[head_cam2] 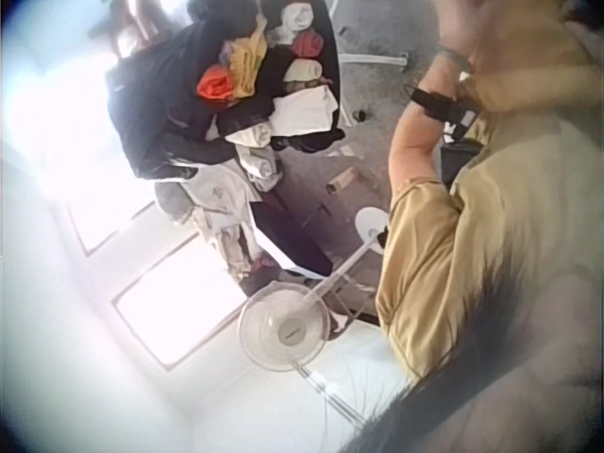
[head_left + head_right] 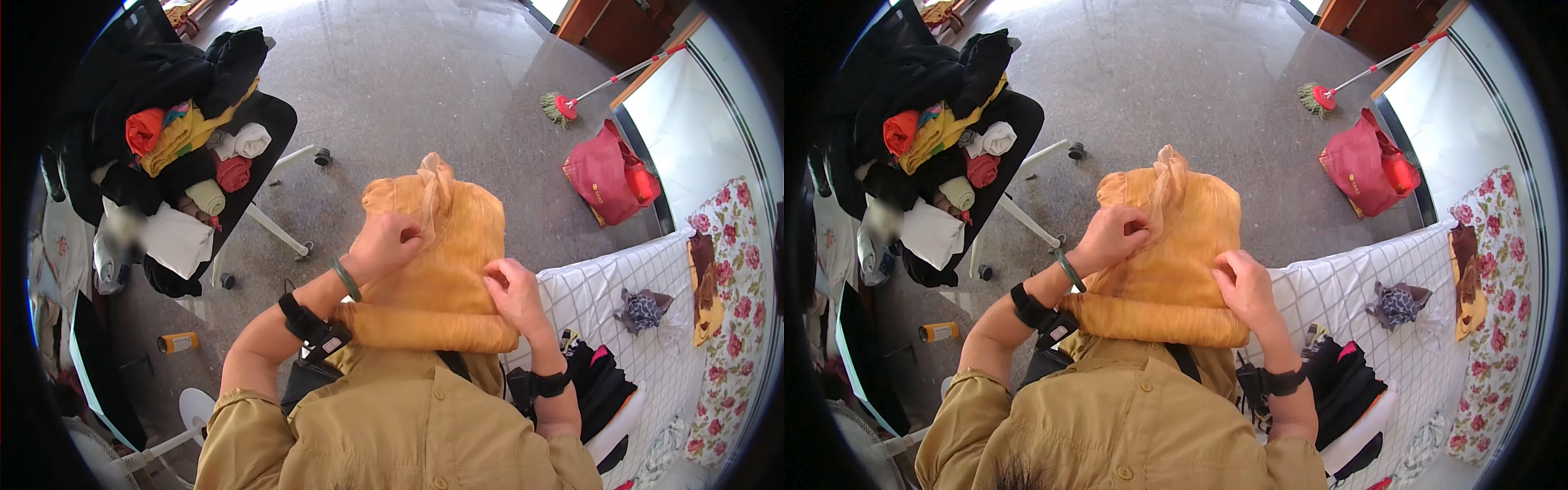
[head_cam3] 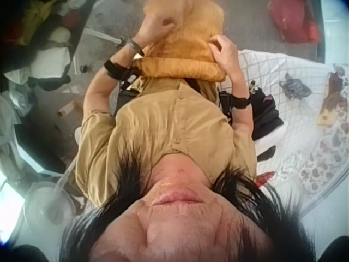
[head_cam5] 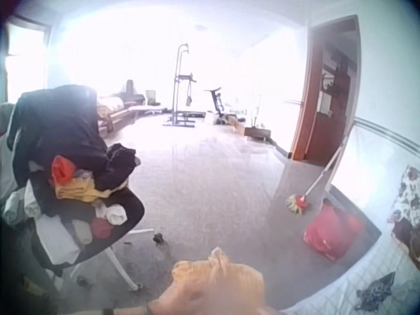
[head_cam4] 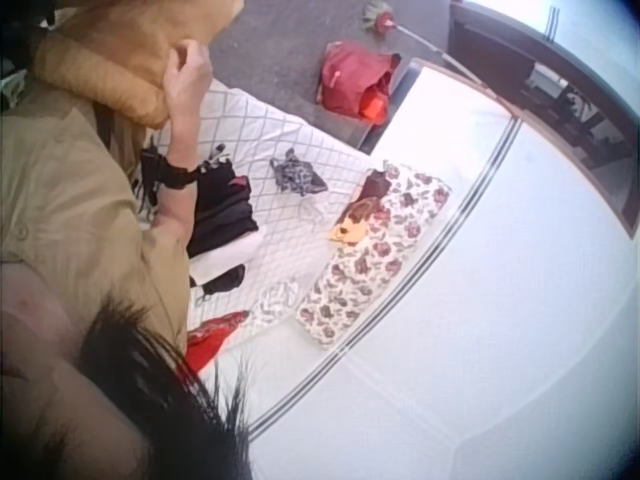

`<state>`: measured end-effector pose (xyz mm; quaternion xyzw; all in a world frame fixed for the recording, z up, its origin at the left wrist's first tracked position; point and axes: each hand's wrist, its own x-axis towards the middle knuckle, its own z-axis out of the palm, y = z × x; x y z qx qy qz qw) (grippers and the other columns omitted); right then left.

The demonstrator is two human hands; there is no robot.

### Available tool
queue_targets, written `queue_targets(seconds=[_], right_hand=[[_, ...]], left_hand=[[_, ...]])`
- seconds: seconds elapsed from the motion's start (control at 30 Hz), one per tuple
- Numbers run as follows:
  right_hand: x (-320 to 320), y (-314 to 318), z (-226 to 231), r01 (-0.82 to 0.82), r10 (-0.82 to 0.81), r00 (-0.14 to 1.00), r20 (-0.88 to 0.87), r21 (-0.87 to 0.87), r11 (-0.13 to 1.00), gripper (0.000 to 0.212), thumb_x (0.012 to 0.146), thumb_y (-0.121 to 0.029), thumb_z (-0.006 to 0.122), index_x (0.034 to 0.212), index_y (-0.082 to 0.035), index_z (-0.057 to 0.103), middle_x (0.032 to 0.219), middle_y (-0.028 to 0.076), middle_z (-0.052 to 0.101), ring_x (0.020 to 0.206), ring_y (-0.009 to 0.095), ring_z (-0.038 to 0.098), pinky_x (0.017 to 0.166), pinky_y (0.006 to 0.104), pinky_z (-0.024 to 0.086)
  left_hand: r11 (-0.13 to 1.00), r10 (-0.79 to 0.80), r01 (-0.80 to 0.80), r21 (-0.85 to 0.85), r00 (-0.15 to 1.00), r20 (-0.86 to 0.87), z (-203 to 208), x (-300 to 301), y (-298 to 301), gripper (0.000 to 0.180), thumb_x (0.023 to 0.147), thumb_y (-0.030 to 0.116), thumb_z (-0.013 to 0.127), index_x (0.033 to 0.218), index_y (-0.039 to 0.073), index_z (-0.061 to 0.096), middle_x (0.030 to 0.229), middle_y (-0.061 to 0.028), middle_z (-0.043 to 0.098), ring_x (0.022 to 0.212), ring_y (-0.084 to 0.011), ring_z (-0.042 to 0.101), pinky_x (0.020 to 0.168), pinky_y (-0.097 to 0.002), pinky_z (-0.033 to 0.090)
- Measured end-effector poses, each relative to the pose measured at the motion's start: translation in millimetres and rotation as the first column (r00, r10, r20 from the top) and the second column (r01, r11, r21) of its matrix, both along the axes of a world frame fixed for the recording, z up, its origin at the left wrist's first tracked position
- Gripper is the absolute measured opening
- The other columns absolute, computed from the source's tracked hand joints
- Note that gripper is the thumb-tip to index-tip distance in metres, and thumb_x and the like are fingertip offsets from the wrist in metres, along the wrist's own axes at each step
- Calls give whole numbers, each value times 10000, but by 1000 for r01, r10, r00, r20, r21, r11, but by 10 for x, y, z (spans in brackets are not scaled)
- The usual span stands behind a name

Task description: Folding a variety of clothes and placing them in a stack on a bed.

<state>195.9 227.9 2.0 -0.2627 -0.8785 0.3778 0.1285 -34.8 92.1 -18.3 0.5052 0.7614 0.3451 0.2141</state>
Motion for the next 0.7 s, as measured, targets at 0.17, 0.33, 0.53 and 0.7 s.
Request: queue_targets(seconds=[0.17,0.33,0.53,0.7], right_hand=[[18,15,-70,6,-6,1000,-22,-12,1000,138,789,-53,647,916,-16,608,852,152,609,752,290,624,663,349,488],[-33,133,-148,77,-80,994,-76,-46,996,167,773,-41,659,931,-23,609,876,134,614,736,268,623,649,344,493],[27,395,-219,127,-126,992,-31,38,991,207,749,-34,675,945,-24,609,892,123,620,698,230,609,628,338,495],[-295,689,-345,134,-137,985,-109,-33,990,256,806,-135,657,1015,7,617,943,141,654,760,240,633,677,322,506]], left_hand=[[975,113,-61,214,964,-242,82,114,11,218,734,188,665,799,-16,623,679,-135,619,633,-332,606,610,-390,495],[979,109,-53,197,952,-287,-47,-8,-61,183,728,152,672,715,-1,572,648,-122,573,574,-268,571,543,-339,456],[971,233,-230,67,972,-37,248,-52,-654,178,717,119,652,649,3,536,564,-130,505,529,-258,533,522,-348,430],[984,138,-119,-130,980,146,31,-209,-756,169,744,134,661,681,3,577,605,-54,550,579,-118,523,543,-285,434]])
